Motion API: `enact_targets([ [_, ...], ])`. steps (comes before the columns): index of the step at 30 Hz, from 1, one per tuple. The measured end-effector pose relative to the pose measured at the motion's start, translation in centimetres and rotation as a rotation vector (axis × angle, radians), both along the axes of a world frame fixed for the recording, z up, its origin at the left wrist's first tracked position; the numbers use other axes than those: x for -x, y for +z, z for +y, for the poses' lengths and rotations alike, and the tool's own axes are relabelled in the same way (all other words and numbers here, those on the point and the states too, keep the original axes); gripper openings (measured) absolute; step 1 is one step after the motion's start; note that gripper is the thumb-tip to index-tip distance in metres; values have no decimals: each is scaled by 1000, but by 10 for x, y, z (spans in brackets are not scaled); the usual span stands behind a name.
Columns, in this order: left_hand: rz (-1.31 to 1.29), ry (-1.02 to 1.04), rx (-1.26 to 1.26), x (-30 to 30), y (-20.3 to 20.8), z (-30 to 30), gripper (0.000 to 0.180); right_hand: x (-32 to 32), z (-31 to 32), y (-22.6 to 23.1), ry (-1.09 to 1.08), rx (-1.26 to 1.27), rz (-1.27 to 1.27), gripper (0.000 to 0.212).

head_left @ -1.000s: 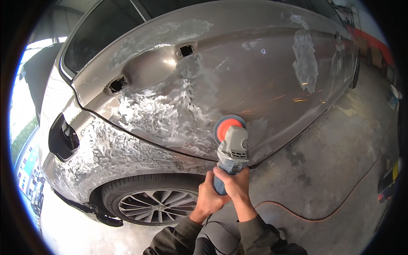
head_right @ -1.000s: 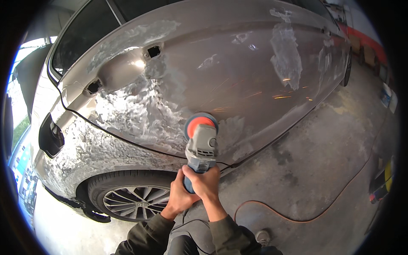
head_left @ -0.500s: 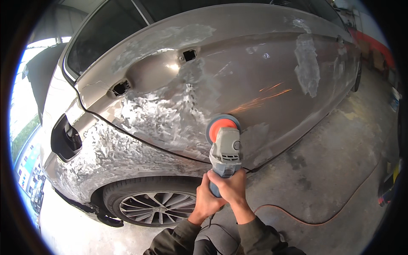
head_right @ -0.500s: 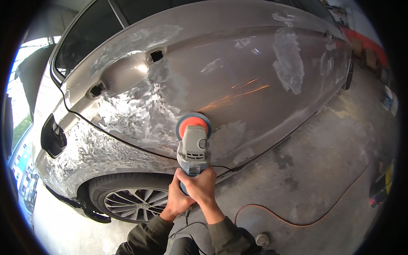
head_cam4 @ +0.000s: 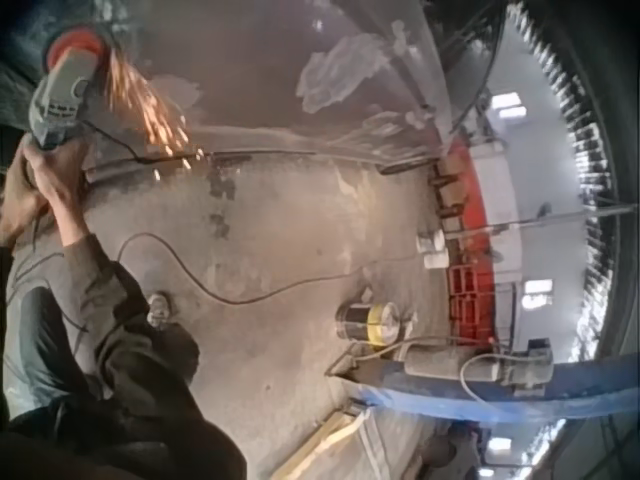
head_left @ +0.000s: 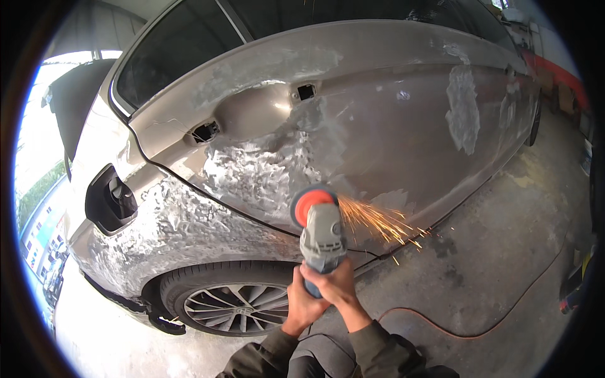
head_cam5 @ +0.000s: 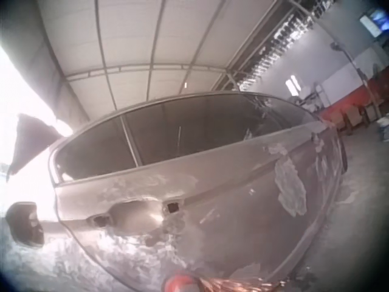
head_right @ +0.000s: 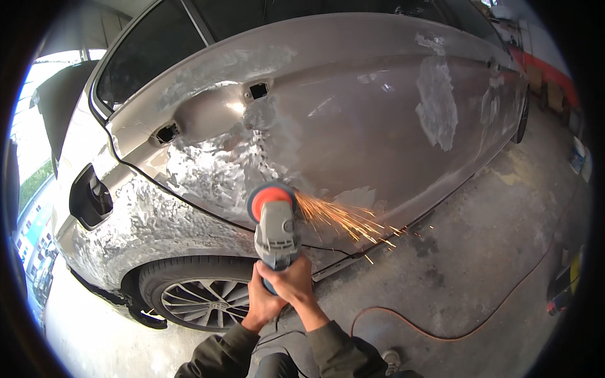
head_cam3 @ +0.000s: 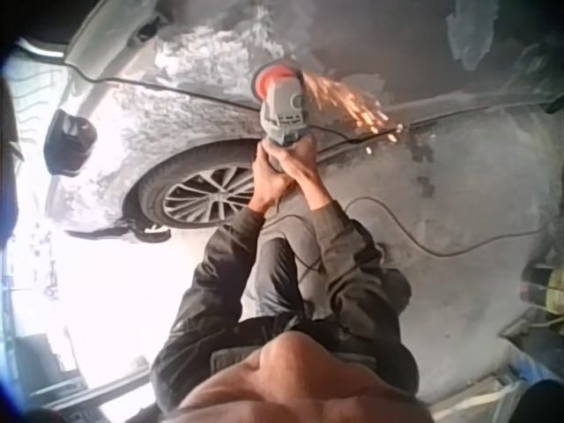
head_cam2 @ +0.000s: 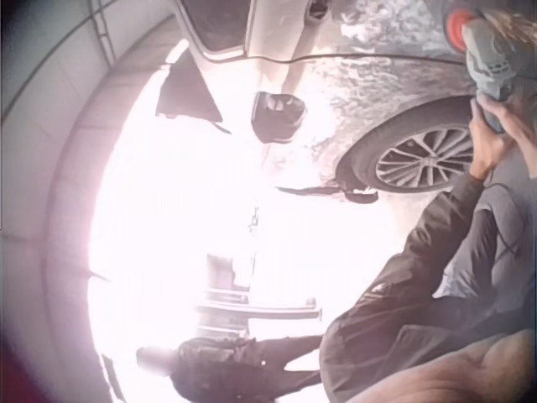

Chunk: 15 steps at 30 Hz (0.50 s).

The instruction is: The person uses an angle grinder to remove paint and smooth the surface of a car door and rear quarter panel. Sparks are visible as the tool abrades the metal. The person moves the grinder across different sections of the damaged area.

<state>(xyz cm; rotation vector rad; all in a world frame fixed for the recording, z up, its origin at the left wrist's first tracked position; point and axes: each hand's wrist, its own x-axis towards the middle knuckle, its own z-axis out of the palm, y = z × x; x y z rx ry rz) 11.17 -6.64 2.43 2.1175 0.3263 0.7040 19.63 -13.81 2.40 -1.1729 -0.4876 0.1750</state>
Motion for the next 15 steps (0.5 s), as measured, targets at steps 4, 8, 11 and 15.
enact_targets([
  [4, -26, -8, 29, 5, -3, -4, 79, 6, -1, 2, -26, -20, 20, 25],
  [8, -36, -32, 9, -18, 26, 5, 80, -15, 1, 31, -17, -26, 0, 35],
  [11, -82, -8, -45, -8, -2, 14, 77, -2, 5, 18, -19, 46, -73, 32],
  [15, -82, -8, 1, 4, -12, 4, 74, 8, 8, -8, -69, -19, -51, 37],
])
